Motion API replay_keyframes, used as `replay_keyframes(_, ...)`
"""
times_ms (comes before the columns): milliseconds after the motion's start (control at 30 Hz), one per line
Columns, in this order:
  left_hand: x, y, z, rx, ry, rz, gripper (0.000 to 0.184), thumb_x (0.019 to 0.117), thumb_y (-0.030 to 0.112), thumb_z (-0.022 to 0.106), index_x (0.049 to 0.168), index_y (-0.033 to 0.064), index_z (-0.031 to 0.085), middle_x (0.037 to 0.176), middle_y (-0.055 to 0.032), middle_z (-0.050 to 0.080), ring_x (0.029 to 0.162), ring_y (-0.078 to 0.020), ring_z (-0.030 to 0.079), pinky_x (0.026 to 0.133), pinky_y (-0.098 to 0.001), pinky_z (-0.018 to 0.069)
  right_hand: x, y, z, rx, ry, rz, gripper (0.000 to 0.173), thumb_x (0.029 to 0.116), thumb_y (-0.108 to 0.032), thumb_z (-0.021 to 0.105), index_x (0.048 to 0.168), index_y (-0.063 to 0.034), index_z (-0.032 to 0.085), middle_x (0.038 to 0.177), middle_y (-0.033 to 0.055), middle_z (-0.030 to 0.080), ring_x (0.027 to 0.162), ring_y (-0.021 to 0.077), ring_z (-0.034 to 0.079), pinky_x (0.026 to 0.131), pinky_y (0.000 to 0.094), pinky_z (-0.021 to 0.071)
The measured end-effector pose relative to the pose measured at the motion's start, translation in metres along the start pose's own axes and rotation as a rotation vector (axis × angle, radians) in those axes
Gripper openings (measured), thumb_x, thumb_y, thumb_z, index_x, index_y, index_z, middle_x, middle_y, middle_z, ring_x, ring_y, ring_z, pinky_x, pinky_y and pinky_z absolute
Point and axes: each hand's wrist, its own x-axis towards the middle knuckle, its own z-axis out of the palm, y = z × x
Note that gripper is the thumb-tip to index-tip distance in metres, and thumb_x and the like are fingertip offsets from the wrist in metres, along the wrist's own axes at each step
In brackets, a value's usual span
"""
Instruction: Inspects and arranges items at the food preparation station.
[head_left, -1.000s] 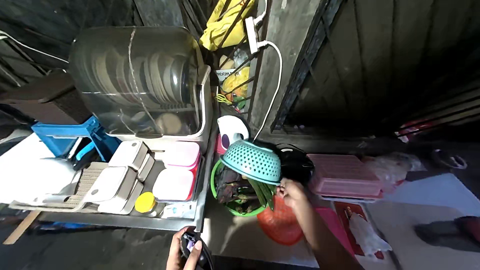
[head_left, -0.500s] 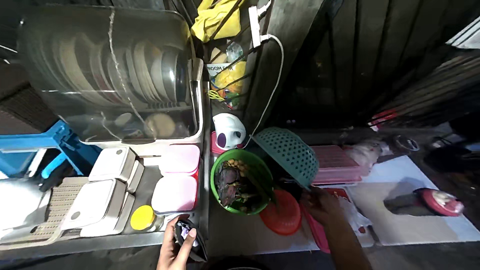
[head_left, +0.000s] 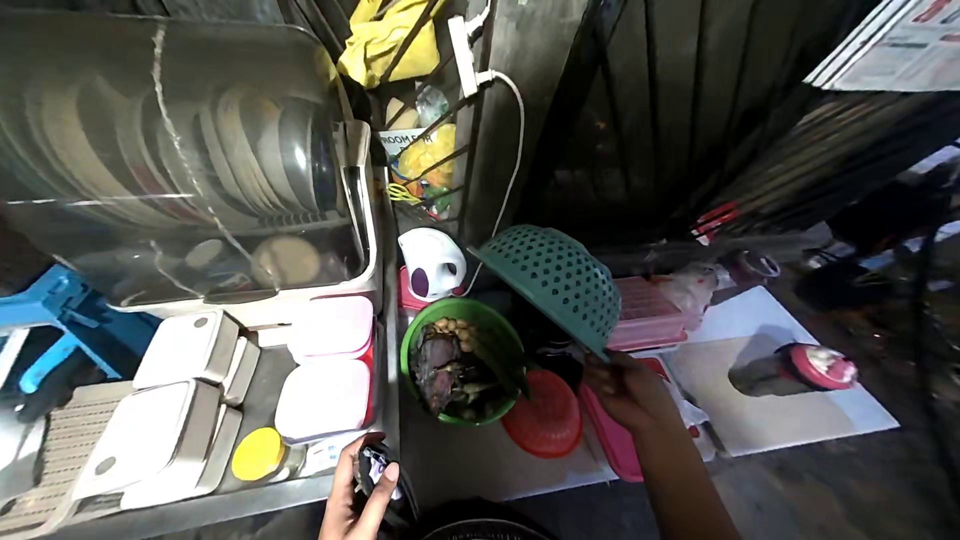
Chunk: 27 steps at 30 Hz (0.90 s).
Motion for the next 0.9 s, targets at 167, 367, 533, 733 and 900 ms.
replay_keyframes(167,-0.010,0.002,0.027,-0.002,0.060,-0.044,0.047,0.0953,0.005,0.062,0.138,-0.0067,0.046,0.127,-0.0143,0.060,0.110,-0.0157,0.063,0.092,-0.0310,0.0568,0.010,-0.020,-0.008,-0.050,-0.086,0.017,0.027,0.1060,-0.015,0.036,0.097,-0.0038,0.060,0.071,0.0052,0.061,0.048,0.0058,0.049,0.041,0.0180,0.0393)
replay_keyframes(367,-0.036,0.003,0.063,-0.032,0.145,-0.112,0.050,0.0989,0.007,0.061,0.144,-0.0029,0.041,0.128,-0.0144,0.060,0.104,-0.0192,0.067,0.082,-0.0359,0.0622,0.033,-0.035,-0.012,-0.097,-0.197,0.086,0.030,0.1083,-0.017,0.034,0.098,-0.0039,0.059,0.071,0.0057,0.062,0.049,0.0069,0.052,0.043,0.0193,0.0437)
replay_keyframes(533,-0.068,-0.007,0.090,-0.037,0.312,-0.215,0.053,0.1019,0.012,0.058,0.148,0.0004,0.036,0.132,-0.0150,0.057,0.103,-0.0203,0.068,0.074,-0.0402,0.0630,0.058,-0.032,-0.008,-0.132,-0.198,0.166,0.028,0.1063,-0.017,0.029,0.096,-0.0083,0.053,0.073,0.0026,0.056,0.047,0.0054,0.043,0.042,0.0186,0.0373)
replay_keyframes(733,-0.111,-0.032,0.100,-0.140,0.504,-0.286,0.052,0.1040,0.017,0.055,0.148,0.0009,0.034,0.129,-0.0117,0.058,0.102,-0.0165,0.066,0.082,-0.0405,0.0606,0.068,-0.022,0.003,-0.122,-0.181,0.249,0.024,0.1051,-0.013,0.034,0.095,-0.0069,0.054,0.074,0.0058,0.057,0.048,0.0077,0.047,0.042,0.0193,0.0386)
replay_keyframes(900,-0.121,-0.028,0.108,-0.204,0.579,-0.405,0.054,0.1034,0.019,0.056,0.149,0.0032,0.032,0.124,-0.0128,0.059,0.097,-0.0200,0.069,0.081,-0.0445,0.0619,0.078,-0.016,0.007,-0.145,-0.217,0.305,0.025,0.1059,-0.015,0.034,0.095,-0.0065,0.055,0.074,0.0062,0.057,0.049,0.0083,0.048,0.042,0.0193,0.0394)
